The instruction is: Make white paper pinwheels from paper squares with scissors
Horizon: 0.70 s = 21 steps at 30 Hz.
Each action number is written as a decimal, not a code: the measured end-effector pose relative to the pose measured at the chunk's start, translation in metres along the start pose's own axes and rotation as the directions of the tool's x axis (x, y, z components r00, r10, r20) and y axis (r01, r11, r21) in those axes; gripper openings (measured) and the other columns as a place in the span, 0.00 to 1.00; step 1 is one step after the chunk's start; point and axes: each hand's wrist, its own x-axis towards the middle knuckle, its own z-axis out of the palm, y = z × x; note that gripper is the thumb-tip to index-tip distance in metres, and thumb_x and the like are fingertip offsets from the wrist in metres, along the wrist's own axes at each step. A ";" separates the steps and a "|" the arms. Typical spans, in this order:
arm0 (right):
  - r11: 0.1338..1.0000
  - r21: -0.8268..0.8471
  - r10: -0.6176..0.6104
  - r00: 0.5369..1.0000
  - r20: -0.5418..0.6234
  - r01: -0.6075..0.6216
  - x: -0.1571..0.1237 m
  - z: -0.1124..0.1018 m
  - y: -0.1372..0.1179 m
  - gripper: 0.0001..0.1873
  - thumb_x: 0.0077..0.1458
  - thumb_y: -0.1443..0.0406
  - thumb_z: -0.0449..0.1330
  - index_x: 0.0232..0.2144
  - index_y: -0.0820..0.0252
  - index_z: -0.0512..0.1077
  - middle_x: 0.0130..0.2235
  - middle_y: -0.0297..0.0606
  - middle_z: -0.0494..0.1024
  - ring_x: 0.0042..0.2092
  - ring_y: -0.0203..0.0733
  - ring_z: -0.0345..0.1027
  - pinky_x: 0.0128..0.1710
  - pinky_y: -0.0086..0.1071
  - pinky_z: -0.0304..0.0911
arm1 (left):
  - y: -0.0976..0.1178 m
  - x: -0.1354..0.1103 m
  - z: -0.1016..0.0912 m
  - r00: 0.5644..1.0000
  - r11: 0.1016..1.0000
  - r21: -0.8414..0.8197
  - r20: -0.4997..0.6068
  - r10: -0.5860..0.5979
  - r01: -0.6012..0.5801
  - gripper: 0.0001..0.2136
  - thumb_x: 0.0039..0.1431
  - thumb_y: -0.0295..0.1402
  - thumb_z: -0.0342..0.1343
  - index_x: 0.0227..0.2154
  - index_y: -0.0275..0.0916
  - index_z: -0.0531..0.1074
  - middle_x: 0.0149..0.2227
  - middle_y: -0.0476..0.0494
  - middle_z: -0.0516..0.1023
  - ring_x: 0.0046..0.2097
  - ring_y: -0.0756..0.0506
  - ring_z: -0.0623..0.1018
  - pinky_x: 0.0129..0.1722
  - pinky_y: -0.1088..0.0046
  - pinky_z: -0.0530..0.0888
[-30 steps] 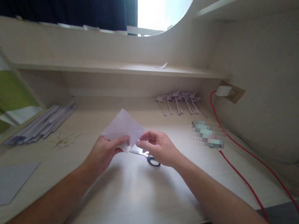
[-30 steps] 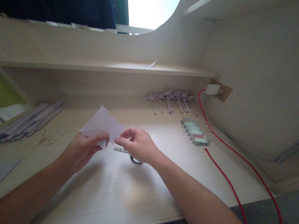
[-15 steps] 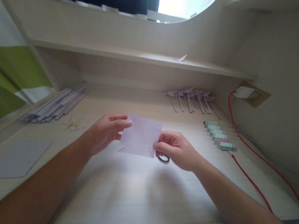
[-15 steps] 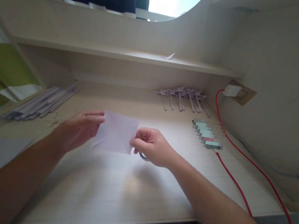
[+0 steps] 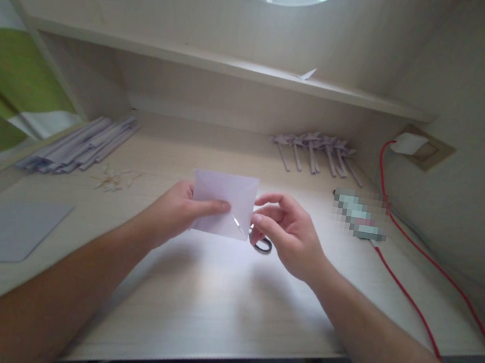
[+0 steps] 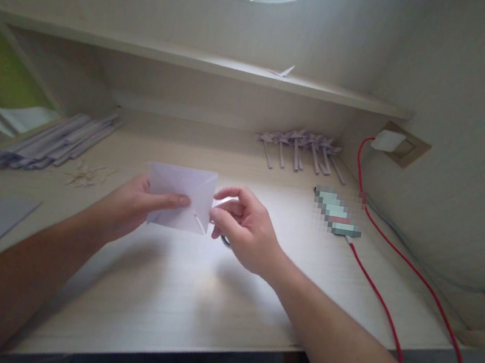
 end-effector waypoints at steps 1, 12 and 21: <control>0.998 -0.016 -0.067 0.997 -0.027 0.067 -0.002 0.000 0.000 0.11 0.61 0.65 0.64 0.45 0.55 0.70 0.31 0.32 0.81 0.29 0.37 0.74 0.29 0.32 0.70 | 0.000 0.000 0.000 1.000 1.000 -0.016 -0.005 0.009 -0.009 0.14 0.46 0.39 0.73 0.35 0.37 0.85 0.36 0.36 0.86 0.33 0.37 0.83 0.32 0.66 0.76; 0.874 -0.339 -0.315 0.937 0.152 0.349 -0.007 0.000 -0.013 0.07 0.60 0.72 0.64 0.37 0.59 0.80 0.36 0.39 0.84 0.36 0.40 0.77 0.37 0.34 0.73 | 0.002 -0.004 0.001 0.999 0.997 -0.065 -0.032 0.031 -0.033 0.14 0.45 0.38 0.73 0.35 0.38 0.85 0.35 0.39 0.86 0.33 0.39 0.82 0.32 0.67 0.76; 0.948 -0.237 -0.194 0.976 0.099 0.212 -0.006 -0.001 -0.012 0.03 0.61 0.66 0.67 0.35 0.59 0.82 0.33 0.38 0.83 0.33 0.39 0.76 0.32 0.32 0.71 | 0.003 -0.006 0.001 0.997 0.997 -0.037 -0.019 0.071 -0.071 0.15 0.46 0.40 0.73 0.36 0.37 0.85 0.34 0.40 0.85 0.32 0.40 0.81 0.31 0.69 0.75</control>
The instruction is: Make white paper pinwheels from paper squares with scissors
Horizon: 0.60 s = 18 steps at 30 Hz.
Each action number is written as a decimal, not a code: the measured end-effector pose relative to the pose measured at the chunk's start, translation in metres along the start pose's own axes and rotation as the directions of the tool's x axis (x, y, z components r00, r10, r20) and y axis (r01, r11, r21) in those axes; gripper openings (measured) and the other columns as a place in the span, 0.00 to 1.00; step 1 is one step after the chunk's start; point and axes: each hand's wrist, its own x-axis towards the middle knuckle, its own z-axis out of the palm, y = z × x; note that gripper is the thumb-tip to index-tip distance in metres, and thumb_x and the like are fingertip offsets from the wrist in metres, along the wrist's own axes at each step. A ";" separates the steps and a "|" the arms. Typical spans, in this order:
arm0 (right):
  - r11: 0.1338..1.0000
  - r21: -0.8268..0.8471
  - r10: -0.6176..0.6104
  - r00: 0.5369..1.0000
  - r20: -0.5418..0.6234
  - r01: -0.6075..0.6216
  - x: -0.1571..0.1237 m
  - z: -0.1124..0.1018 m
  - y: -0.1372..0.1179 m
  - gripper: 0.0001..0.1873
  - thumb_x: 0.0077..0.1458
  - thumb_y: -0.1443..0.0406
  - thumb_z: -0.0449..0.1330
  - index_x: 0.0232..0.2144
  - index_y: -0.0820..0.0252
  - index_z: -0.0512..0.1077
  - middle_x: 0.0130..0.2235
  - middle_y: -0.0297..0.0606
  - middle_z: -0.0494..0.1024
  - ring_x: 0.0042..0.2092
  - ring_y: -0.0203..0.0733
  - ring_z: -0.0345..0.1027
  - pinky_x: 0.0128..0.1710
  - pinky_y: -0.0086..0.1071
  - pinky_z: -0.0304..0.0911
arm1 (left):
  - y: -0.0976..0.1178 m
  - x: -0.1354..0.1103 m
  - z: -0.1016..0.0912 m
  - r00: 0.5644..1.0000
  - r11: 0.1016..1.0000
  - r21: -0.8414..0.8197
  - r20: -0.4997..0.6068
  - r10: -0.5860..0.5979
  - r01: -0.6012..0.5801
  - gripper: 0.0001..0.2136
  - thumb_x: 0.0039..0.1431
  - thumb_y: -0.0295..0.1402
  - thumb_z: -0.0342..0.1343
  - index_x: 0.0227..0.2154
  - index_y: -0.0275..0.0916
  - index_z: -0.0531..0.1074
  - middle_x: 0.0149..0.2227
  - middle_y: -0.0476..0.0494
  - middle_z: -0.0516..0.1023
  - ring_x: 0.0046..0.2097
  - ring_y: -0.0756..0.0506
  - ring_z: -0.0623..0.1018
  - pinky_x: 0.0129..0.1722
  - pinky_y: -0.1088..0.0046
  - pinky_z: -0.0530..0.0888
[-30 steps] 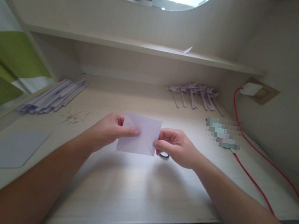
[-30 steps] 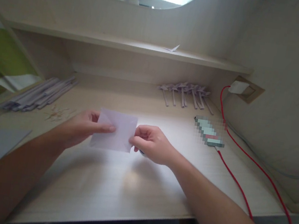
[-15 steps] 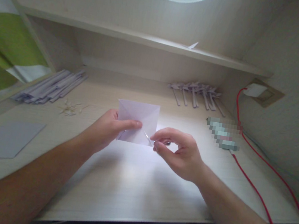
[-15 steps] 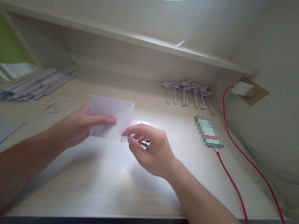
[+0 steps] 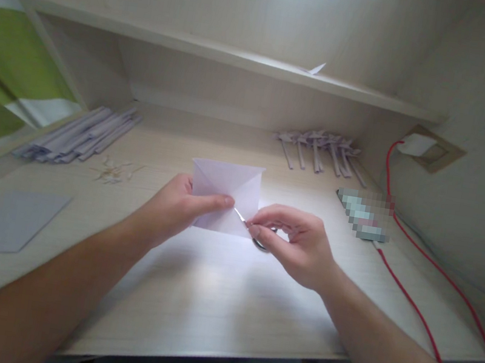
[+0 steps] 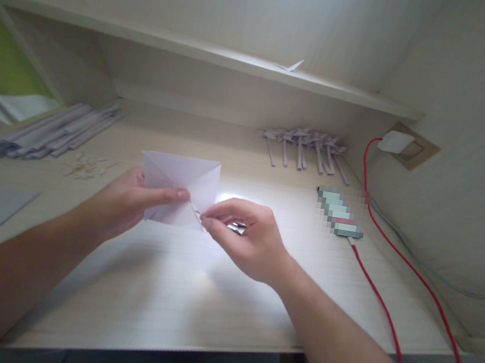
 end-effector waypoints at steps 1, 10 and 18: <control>1.000 0.008 0.019 1.000 -0.008 -0.019 0.000 0.000 0.001 0.03 0.61 0.66 0.67 0.35 0.59 0.82 0.33 0.38 0.83 0.33 0.39 0.76 0.32 0.32 0.71 | 0.000 0.000 0.001 1.000 1.000 -0.004 -0.005 0.002 -0.002 0.16 0.46 0.40 0.74 0.36 0.37 0.85 0.34 0.39 0.85 0.32 0.40 0.81 0.31 0.69 0.75; 0.996 0.032 0.085 0.994 -0.068 -0.083 0.001 0.001 0.006 0.04 0.58 0.64 0.70 0.34 0.59 0.82 0.32 0.37 0.83 0.32 0.38 0.76 0.32 0.32 0.70 | 0.000 -0.002 0.009 0.994 0.999 0.014 -0.100 0.049 -0.048 0.13 0.44 0.37 0.74 0.34 0.37 0.86 0.34 0.40 0.86 0.32 0.38 0.82 0.31 0.67 0.76; 0.995 0.054 0.084 0.992 -0.096 -0.080 0.002 0.002 0.007 0.05 0.57 0.63 0.71 0.32 0.60 0.82 0.31 0.37 0.83 0.31 0.38 0.76 0.31 0.32 0.71 | 0.001 -0.003 0.013 0.990 0.998 -0.016 -0.129 0.058 -0.060 0.14 0.44 0.37 0.73 0.34 0.37 0.86 0.35 0.39 0.86 0.35 0.36 0.83 0.35 0.66 0.78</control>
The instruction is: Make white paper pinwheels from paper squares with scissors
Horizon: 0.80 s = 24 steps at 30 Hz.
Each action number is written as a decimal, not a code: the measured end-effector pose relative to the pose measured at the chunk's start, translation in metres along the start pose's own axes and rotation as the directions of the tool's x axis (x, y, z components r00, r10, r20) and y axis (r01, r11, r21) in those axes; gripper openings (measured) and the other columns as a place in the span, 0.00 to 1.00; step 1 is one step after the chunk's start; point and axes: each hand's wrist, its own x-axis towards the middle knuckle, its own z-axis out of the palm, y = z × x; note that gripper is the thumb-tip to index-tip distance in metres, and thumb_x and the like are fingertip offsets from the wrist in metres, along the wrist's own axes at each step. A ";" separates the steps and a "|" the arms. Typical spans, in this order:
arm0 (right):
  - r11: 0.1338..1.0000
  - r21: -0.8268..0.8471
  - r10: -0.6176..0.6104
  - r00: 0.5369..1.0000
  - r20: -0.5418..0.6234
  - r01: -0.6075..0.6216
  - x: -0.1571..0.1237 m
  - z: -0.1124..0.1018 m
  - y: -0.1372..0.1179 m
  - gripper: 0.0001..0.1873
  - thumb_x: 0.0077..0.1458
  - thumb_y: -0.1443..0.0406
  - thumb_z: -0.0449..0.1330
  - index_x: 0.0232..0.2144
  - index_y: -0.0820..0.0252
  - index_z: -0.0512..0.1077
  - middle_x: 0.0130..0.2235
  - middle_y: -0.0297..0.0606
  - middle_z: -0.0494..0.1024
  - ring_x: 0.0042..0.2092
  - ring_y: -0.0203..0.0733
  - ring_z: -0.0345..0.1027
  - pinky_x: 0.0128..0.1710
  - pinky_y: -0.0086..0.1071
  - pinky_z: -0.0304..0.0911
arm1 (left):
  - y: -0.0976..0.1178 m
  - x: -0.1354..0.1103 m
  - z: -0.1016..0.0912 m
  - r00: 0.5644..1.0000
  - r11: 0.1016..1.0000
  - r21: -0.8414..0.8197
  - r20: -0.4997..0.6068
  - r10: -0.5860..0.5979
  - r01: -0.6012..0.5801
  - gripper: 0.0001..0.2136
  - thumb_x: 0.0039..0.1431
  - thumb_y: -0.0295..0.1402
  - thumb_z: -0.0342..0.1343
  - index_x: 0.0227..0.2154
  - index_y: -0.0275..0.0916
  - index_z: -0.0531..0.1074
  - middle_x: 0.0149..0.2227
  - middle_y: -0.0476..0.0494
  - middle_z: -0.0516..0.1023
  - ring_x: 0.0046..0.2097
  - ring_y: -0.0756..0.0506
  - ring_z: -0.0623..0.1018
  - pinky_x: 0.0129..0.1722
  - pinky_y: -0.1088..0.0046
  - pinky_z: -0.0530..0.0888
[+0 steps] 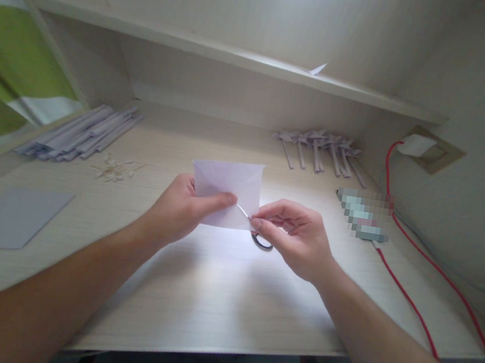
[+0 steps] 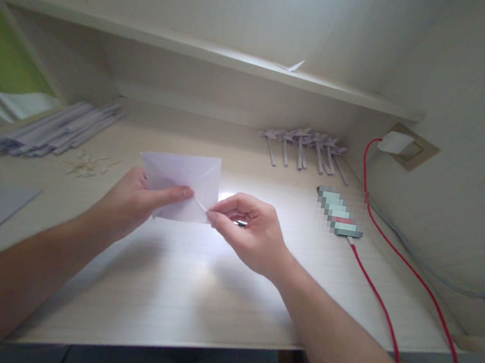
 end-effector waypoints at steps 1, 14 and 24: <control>1.000 0.004 0.001 1.000 -0.001 -0.001 0.000 0.000 0.000 0.05 0.57 0.63 0.71 0.32 0.60 0.82 0.30 0.37 0.83 0.31 0.38 0.76 0.31 0.32 0.71 | 0.000 0.000 0.000 1.000 1.000 -0.001 0.000 -0.001 0.001 0.14 0.44 0.37 0.74 0.34 0.37 0.86 0.35 0.39 0.86 0.35 0.36 0.83 0.35 0.66 0.78; 0.999 0.030 0.023 1.000 -0.020 -0.022 0.001 0.001 0.003 0.03 0.56 0.66 0.71 0.32 0.60 0.81 0.30 0.37 0.82 0.32 0.39 0.76 0.32 0.32 0.71 | -0.004 -0.001 0.000 0.999 0.997 0.048 0.009 0.053 -0.053 0.10 0.47 0.38 0.72 0.31 0.38 0.85 0.34 0.42 0.86 0.34 0.38 0.82 0.34 0.67 0.77; 0.992 0.120 0.031 0.999 -0.042 -0.025 0.001 0.002 0.010 0.07 0.55 0.67 0.72 0.37 0.59 0.79 0.32 0.35 0.82 0.32 0.38 0.77 0.34 0.31 0.73 | -0.005 -0.001 0.001 0.998 0.997 0.044 0.011 0.063 -0.063 0.11 0.48 0.38 0.71 0.33 0.36 0.84 0.35 0.40 0.86 0.35 0.39 0.82 0.35 0.68 0.77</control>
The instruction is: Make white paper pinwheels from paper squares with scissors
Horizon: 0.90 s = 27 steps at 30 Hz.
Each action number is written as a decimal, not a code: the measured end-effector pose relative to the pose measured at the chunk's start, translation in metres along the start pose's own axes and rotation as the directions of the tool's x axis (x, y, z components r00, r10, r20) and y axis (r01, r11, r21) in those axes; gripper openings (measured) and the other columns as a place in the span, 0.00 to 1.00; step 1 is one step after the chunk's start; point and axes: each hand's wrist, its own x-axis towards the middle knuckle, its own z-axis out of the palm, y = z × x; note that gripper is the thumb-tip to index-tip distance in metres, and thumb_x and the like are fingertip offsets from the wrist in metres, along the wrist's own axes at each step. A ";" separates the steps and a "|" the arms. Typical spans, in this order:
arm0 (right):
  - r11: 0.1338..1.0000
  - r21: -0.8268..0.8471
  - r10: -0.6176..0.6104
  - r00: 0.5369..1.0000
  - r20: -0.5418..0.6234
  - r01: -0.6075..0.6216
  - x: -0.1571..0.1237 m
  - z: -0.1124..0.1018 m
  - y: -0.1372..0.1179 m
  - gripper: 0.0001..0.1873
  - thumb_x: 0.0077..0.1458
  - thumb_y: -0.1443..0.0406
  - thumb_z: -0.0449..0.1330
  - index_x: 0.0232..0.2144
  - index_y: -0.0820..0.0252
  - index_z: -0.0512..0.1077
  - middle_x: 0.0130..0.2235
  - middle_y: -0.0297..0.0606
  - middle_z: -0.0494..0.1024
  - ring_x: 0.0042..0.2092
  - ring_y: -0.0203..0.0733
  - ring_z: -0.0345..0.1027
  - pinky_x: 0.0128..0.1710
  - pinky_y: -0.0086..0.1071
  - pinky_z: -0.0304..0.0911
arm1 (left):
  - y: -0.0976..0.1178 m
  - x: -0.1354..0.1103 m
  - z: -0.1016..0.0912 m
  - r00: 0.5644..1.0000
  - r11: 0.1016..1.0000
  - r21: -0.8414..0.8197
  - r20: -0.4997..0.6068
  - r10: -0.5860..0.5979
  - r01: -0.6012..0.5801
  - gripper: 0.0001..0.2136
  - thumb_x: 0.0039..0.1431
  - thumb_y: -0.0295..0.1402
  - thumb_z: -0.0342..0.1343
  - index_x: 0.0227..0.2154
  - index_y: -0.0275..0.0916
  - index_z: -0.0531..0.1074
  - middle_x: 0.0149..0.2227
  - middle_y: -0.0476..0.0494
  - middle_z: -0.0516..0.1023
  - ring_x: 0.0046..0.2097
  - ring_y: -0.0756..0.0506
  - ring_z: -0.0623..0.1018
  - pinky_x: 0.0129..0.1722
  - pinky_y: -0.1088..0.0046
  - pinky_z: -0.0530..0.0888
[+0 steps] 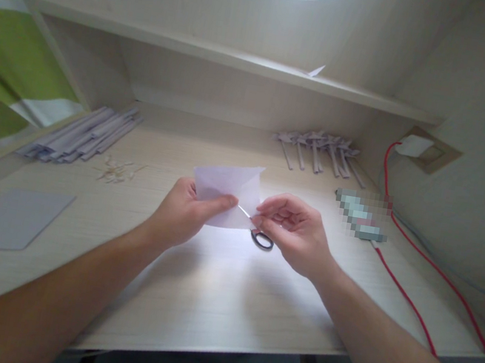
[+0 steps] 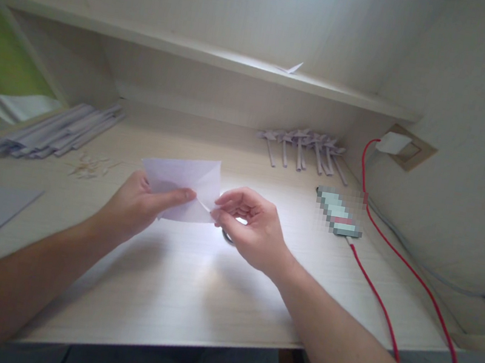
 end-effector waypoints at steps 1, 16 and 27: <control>1.000 0.002 0.002 1.000 0.001 -0.002 0.000 0.000 0.001 0.07 0.56 0.67 0.71 0.37 0.59 0.79 0.32 0.35 0.82 0.32 0.38 0.78 0.34 0.31 0.73 | 0.000 0.000 0.000 1.000 1.000 0.017 0.002 0.003 -0.003 0.11 0.49 0.37 0.70 0.33 0.36 0.84 0.34 0.41 0.86 0.34 0.40 0.82 0.35 0.68 0.77; 0.990 -0.136 -0.025 0.999 0.034 0.030 0.002 -0.002 0.009 0.08 0.58 0.71 0.65 0.40 0.58 0.74 0.32 0.32 0.80 0.34 0.37 0.75 0.35 0.31 0.68 | 0.002 0.000 0.001 0.994 0.985 0.160 -0.099 -0.045 0.060 0.11 0.50 0.37 0.68 0.32 0.34 0.82 0.32 0.43 0.86 0.31 0.44 0.80 0.30 0.73 0.73; 0.985 -0.169 -0.037 0.999 0.005 0.037 0.004 0.000 0.014 0.11 0.54 0.71 0.64 0.40 0.57 0.71 0.30 0.31 0.79 0.32 0.38 0.74 0.33 0.31 0.67 | -0.006 0.004 -0.004 0.998 0.989 0.136 -0.011 -0.064 0.065 0.15 0.50 0.42 0.70 0.36 0.35 0.85 0.37 0.39 0.87 0.36 0.40 0.83 0.36 0.69 0.76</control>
